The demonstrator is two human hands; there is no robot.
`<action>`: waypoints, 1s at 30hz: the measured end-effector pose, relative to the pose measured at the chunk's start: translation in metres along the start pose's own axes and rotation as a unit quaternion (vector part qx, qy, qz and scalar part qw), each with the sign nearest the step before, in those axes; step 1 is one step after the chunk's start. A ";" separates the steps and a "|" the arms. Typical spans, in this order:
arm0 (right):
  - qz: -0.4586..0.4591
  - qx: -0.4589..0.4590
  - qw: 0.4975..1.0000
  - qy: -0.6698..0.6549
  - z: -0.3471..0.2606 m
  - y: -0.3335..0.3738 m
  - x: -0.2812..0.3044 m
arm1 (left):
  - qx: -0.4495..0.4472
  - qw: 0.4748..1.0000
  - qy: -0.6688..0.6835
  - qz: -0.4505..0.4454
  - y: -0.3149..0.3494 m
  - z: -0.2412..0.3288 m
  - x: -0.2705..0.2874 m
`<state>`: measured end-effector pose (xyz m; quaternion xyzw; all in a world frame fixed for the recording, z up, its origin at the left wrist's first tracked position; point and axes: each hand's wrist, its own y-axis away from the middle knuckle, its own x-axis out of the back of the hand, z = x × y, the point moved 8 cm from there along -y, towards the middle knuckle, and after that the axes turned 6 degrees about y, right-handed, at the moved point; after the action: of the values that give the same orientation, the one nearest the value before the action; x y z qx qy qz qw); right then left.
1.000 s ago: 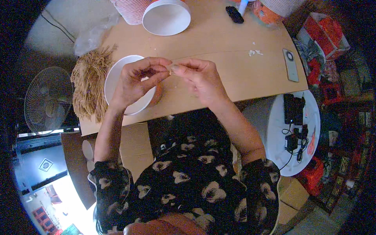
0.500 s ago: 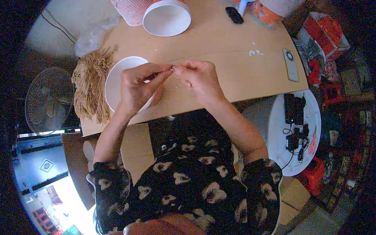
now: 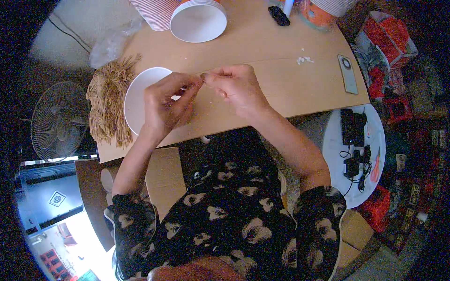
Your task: Threading thin strings through holes in paper cups to attach them as handles or decorations.
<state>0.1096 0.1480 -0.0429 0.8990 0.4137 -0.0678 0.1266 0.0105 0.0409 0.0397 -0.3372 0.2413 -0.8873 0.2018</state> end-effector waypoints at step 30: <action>-0.023 0.187 0.951 0.246 -0.037 -0.009 -0.006 | 0.310 0.862 0.391 -0.086 -0.002 -0.061 -0.013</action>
<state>0.0994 0.1596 -0.0075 0.8859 0.4320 0.0761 -0.1508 -0.0233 0.0672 -0.0054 0.0984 -0.0171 -0.9891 0.1078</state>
